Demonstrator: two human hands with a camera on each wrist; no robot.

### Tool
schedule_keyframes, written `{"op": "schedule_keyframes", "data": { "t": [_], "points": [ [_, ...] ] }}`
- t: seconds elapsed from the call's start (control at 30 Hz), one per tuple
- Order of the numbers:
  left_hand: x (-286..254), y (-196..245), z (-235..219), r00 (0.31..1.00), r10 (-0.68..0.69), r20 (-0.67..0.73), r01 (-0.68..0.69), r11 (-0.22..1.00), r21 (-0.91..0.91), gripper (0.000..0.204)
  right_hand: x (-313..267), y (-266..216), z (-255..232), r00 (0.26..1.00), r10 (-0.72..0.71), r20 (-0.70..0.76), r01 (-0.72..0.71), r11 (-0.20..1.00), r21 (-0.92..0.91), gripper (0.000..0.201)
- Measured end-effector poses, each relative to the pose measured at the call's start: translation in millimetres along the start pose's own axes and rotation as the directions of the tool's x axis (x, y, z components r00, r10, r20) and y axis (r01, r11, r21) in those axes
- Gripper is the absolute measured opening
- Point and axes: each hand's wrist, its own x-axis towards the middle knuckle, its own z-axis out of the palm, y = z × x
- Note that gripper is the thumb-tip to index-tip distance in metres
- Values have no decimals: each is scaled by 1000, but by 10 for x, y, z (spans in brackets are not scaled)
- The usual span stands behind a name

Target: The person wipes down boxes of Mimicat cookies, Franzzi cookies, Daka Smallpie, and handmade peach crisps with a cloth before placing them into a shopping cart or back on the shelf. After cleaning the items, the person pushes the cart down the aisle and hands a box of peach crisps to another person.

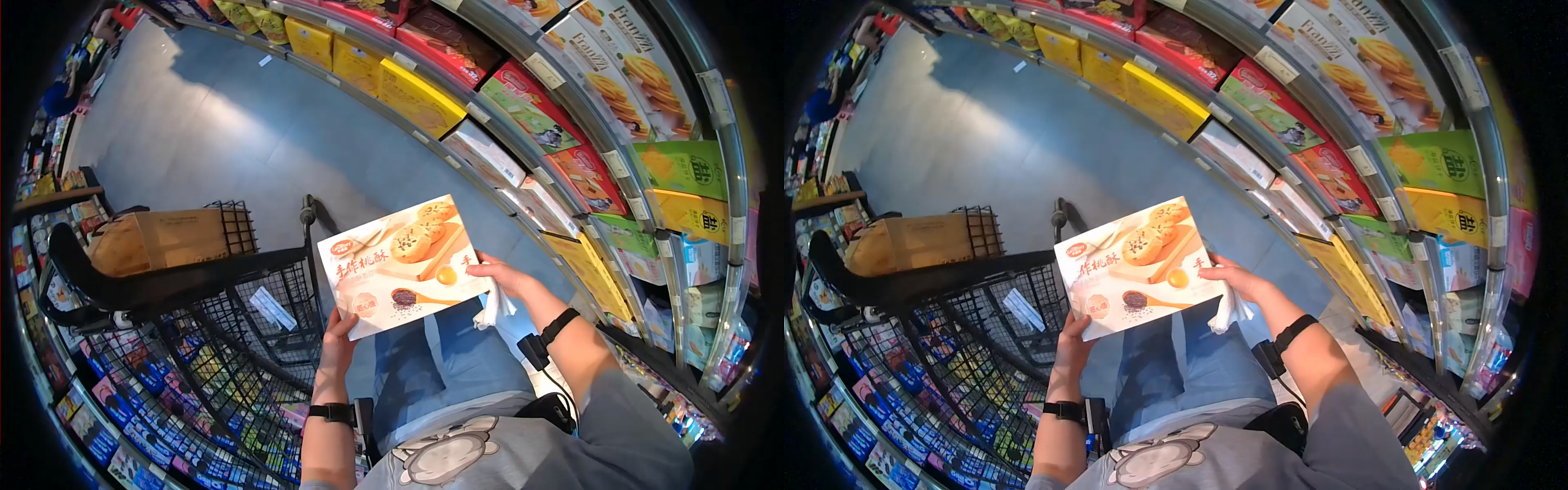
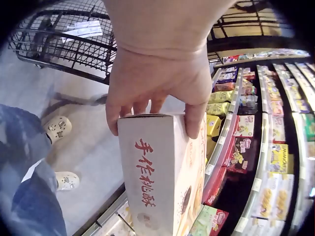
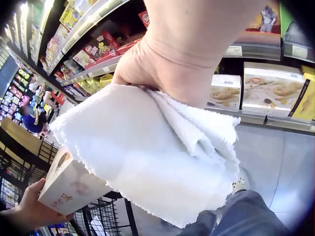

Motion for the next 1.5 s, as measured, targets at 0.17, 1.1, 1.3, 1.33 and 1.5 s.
{"op": "schedule_keyframes", "data": {
  "t": [0.17, 1.1, 1.3, 1.33, 1.5],
  "points": [
    [40, -10, -85, 997, 79, 3, -79, 997, -21, 64, -31, 30, -47, 998, -68, 5, 67, 994, 86, 81],
    [161, 102, 47, 999, 16, 31, -18, 999, 47, 73, -103, 84, -125, 1000, -16, -16, 18, 993, 121, 74],
    [180, 207, 126, 998, -63, -10, 64, 981, 182, 69, -214, -95, 58, 991, 60, -116, -61, 998, -6, 67],
    [187, 246, 159, 984, -144, -105, 162, 968, 192, 67, -217, -160, 117, 986, 97, -137, -97, 995, 7, 65],
    [294, 290, 107, 892, -355, -278, 425, 868, 255, 57, -29, -51, 108, 986, 142, -87, -125, 976, 181, 60]
  ]
}}
